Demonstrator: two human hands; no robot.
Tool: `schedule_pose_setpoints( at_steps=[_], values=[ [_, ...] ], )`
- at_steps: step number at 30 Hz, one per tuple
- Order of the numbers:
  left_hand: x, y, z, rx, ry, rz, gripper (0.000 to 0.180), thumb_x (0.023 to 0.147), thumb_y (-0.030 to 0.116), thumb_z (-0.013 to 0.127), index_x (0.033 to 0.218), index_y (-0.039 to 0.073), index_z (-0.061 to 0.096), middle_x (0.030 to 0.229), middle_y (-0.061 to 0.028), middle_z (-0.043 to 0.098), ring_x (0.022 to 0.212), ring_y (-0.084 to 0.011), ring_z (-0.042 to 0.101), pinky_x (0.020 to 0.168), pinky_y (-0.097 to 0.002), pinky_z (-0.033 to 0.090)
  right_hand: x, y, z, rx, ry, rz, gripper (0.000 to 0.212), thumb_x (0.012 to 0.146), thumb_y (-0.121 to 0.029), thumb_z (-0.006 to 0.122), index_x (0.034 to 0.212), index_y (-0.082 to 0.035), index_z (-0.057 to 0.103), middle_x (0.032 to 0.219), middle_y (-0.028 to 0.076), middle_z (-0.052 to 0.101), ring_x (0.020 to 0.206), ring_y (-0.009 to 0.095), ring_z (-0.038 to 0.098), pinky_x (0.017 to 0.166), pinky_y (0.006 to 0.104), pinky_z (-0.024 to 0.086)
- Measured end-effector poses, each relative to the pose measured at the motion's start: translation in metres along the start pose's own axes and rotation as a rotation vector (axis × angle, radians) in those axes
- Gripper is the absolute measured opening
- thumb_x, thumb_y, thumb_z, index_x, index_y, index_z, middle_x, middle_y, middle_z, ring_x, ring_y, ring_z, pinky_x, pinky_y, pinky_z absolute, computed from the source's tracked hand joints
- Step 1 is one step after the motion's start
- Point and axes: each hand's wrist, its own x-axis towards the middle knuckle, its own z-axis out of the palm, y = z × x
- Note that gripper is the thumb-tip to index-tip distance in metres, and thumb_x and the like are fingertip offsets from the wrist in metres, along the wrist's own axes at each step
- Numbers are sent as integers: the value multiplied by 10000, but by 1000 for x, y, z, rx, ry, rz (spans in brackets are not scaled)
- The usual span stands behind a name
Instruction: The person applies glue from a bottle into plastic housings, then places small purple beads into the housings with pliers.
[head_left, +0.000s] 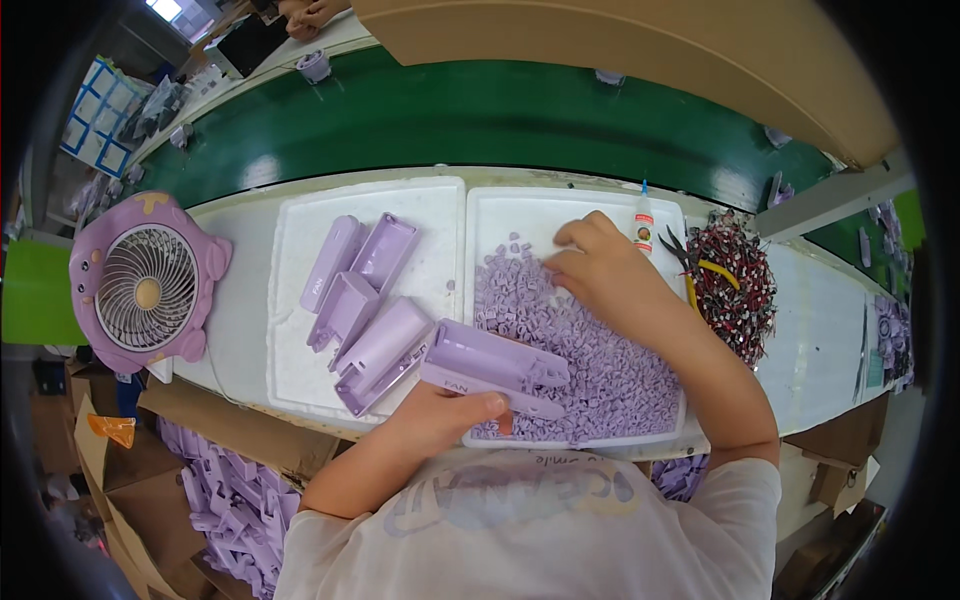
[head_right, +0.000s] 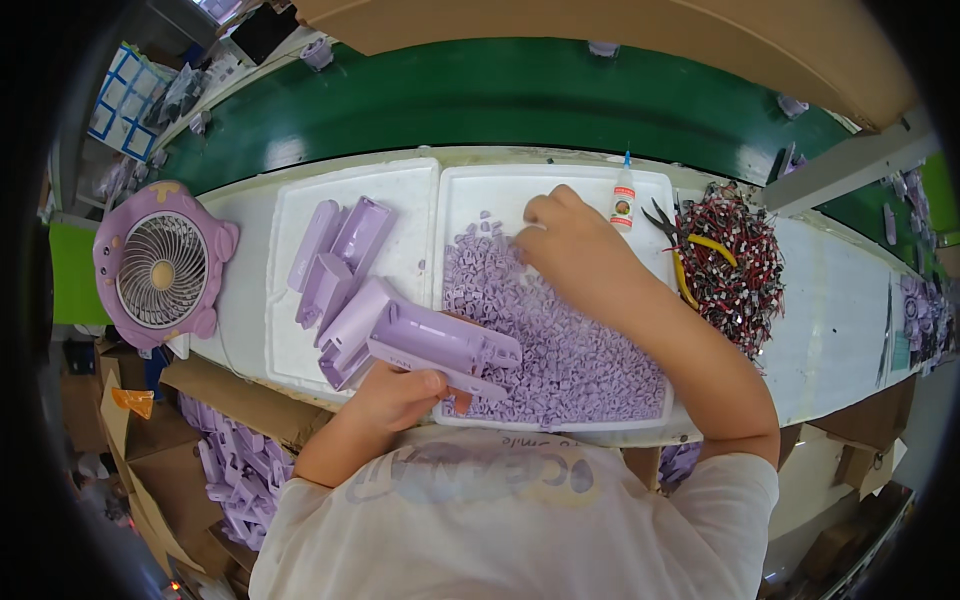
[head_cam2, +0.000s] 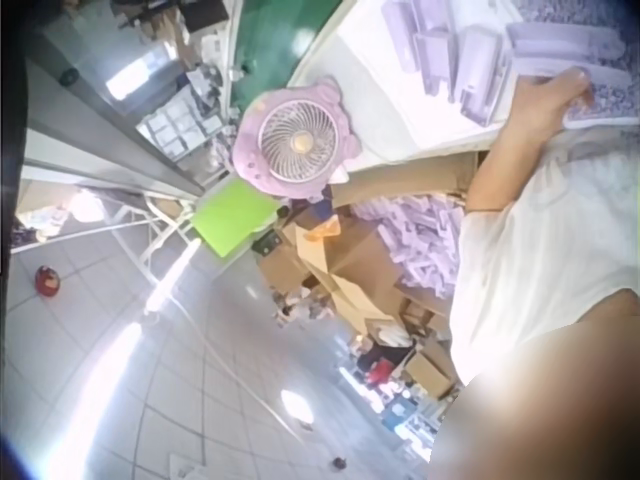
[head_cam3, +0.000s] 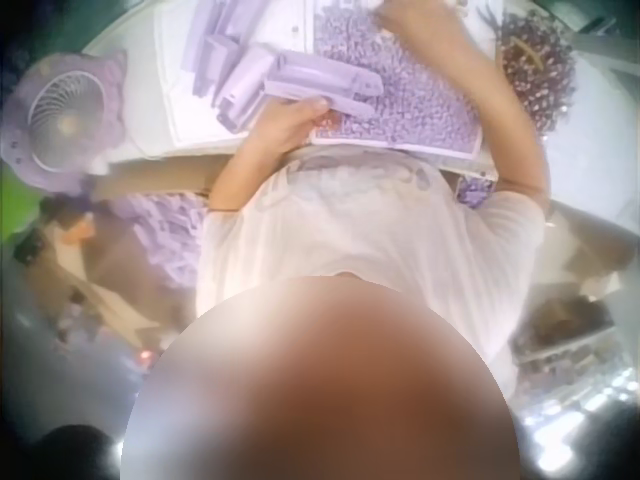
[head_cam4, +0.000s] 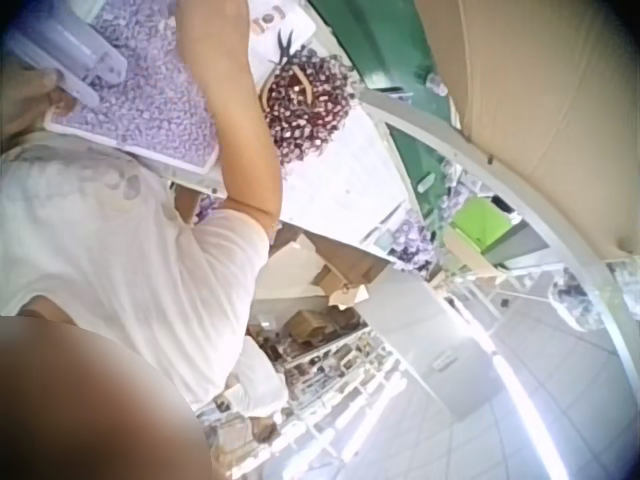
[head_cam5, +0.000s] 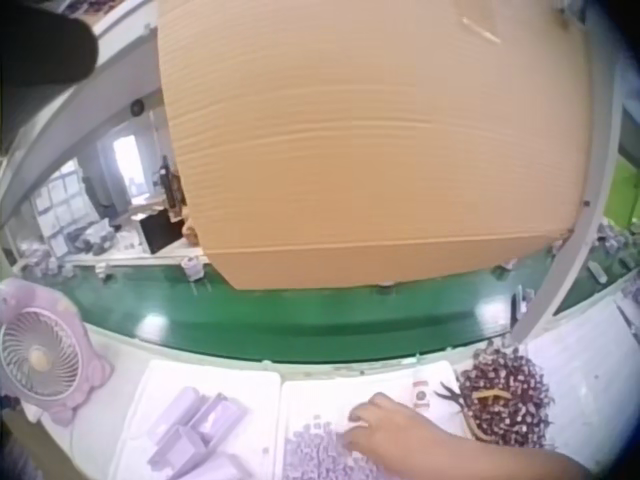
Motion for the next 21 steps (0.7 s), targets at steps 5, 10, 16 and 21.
schedule_pose_setpoints(
  at_steps=[5,10,16,21],
  values=[
    [0,-2,-5,-110,-30,-36,477,767,124,635,1184,-40,471,1066,-141,581,888,-202,583,698,-321,503,-9,-11,-6,113,-130,154,141,725,-60,628,859,-20,611,860,112,555,804,265,548,706,363,453],
    [10,5,1,-32,-95,85,540,783,175,635,1238,-34,432,1251,-159,474,1115,-239,491,882,-370,444,-14,-31,-28,380,-29,264,103,744,-15,609,846,-7,600,792,104,553,711,248,557,634,319,454],
    [14,5,7,-74,-164,153,644,801,265,636,1311,-16,360,1406,-164,302,1254,-262,367,948,-394,392,-15,-57,-32,530,118,273,111,732,-10,615,838,-22,584,771,107,551,684,286,565,576,342,461],
    [14,3,8,-127,-193,164,663,807,298,635,1320,-8,349,1422,-164,275,1277,-274,336,972,-409,366,-17,-53,-28,314,271,31,141,696,-1,648,817,-24,580,789,102,570,687,268,576,578,335,470]
  ],
)
